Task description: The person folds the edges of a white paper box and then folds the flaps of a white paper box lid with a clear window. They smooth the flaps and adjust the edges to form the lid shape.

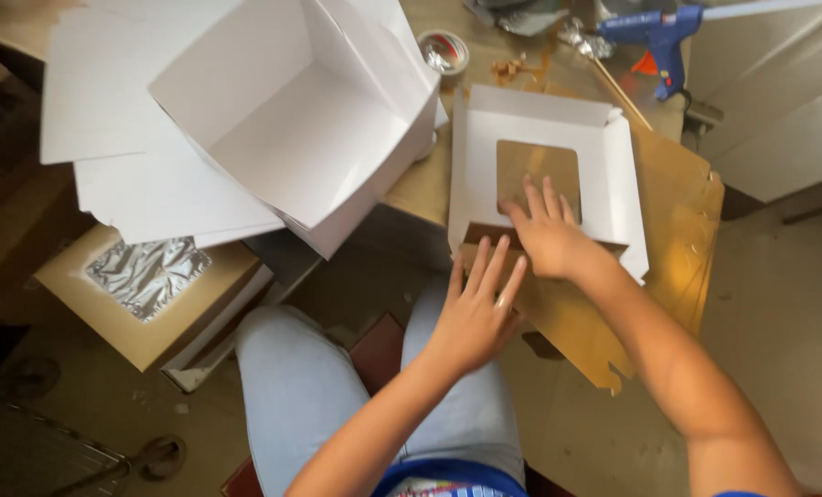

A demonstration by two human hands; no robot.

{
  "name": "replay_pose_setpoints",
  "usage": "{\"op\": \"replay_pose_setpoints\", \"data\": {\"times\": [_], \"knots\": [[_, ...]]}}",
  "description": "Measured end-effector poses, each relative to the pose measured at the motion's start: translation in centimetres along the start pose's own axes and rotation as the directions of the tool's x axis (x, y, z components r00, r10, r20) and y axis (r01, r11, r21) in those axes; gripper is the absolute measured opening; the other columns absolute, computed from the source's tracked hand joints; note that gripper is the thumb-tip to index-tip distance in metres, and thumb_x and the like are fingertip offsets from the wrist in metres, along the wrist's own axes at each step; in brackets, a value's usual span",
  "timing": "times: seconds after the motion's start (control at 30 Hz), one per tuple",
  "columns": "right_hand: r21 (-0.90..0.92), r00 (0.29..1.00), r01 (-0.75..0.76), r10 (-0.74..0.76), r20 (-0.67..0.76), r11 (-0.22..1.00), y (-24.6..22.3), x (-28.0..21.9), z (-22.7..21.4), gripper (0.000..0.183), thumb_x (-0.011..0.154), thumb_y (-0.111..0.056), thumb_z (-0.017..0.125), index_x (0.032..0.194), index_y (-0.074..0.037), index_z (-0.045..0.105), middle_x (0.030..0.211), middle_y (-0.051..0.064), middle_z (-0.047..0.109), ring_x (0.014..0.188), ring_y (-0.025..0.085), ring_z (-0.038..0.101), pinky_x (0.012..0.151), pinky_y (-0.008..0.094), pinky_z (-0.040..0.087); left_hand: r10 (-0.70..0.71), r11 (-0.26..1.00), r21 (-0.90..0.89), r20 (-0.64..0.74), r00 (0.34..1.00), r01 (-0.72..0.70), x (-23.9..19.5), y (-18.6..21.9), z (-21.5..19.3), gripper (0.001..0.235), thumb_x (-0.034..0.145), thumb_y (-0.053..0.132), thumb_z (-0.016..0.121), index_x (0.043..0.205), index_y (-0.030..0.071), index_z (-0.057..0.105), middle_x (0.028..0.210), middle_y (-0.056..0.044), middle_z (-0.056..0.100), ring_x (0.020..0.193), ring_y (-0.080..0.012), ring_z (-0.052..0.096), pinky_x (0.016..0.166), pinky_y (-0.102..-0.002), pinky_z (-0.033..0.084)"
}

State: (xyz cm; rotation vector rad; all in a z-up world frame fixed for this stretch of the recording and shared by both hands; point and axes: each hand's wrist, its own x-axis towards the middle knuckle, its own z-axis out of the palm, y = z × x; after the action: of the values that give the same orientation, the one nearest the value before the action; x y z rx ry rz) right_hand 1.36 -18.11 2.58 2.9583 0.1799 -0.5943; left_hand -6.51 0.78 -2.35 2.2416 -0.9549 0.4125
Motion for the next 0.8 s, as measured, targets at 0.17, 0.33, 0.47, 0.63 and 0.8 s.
{"op": "replay_pose_setpoints", "data": {"times": [0.17, 0.33, 0.47, 0.63, 0.8], "knots": [[0.001, 0.907, 0.253, -0.237, -0.348, 0.967, -2.5, -3.2, -0.2, 0.069, 0.081, -0.017, 0.075, 0.144, -0.017, 0.048, 0.155, 0.024, 0.032, 0.143, 0.046, 0.026, 0.114, 0.054, 0.026, -0.122, 0.988, -0.102, -0.097, 0.988, 0.112, -3.4, -2.9, -2.8, 0.068, 0.085, 0.013, 0.069, 0.15, 0.011, 0.05, 0.159, -0.021, 0.036, 0.147, -0.0459, 0.036, 0.119, -0.065, 0.026], [0.286, 0.786, 0.349, -0.112, -0.608, 0.892, -4.0, -2.1, 1.8, 0.014, 0.092, -0.023, 0.074, 0.103, -0.014, 0.075, 0.105, 0.002, 0.077, 0.101, 0.024, 0.068, 0.094, 0.043, 0.047, -0.172, 0.985, -0.004, -0.198, 0.965, 0.175, -1.2, -6.8, -4.7, 0.063, 0.086, -0.001, 0.062, 0.146, 0.017, 0.057, 0.156, -0.015, 0.048, 0.144, -0.0434, 0.045, 0.119, -0.056, 0.04], [0.199, 0.568, 0.449, -0.107, -0.816, 0.871, -4.1, -1.4, 2.9, 0.006, 0.09, -0.015, 0.078, 0.093, -0.012, 0.074, 0.087, 0.003, 0.072, 0.081, 0.025, 0.067, 0.074, 0.038, 0.049, -0.047, 0.997, 0.055, -0.166, 0.985, 0.057, 0.4, -8.4, -4.7, 0.035, 0.088, 0.012, 0.069, 0.123, 0.015, 0.067, 0.143, -0.01, 0.059, 0.136, -0.0369, 0.051, 0.113, -0.058, 0.038], [0.062, 0.412, 0.494, -0.17, -0.895, 0.867, -4.4, -1.4, 2.6, 0.013, 0.084, -0.008, 0.081, 0.095, -0.01, 0.075, 0.077, 0.005, 0.066, 0.07, 0.027, 0.063, 0.066, 0.039, 0.047, 0.057, 0.991, 0.129, -0.135, 0.989, -0.04, 2.5, -9.5, -3.6, 0.015, 0.088, 0.013, 0.072, 0.103, 0.014, 0.07, 0.132, -0.003, 0.067, 0.133, -0.0312, 0.056, 0.115, -0.055, 0.04], [-0.031, 0.327, 0.516, -0.23, -0.917, 0.856, -4.3, -1.3, 2.8, 0.019, 0.082, 0.0, 0.076, 0.1, -0.006, 0.073, 0.076, 0.006, 0.065, 0.068, 0.026, 0.062, 0.063, 0.039, 0.044, 0.042, 0.999, 0.036, -0.203, 0.978, -0.036, 3.6, -8.8, -2.8, 0.017, 0.088, 0.02, 0.079, 0.1, 0.015, 0.068, 0.1, 0.001, 0.07, 0.105, -0.0246, 0.064, 0.109, -0.055, 0.041]]}}
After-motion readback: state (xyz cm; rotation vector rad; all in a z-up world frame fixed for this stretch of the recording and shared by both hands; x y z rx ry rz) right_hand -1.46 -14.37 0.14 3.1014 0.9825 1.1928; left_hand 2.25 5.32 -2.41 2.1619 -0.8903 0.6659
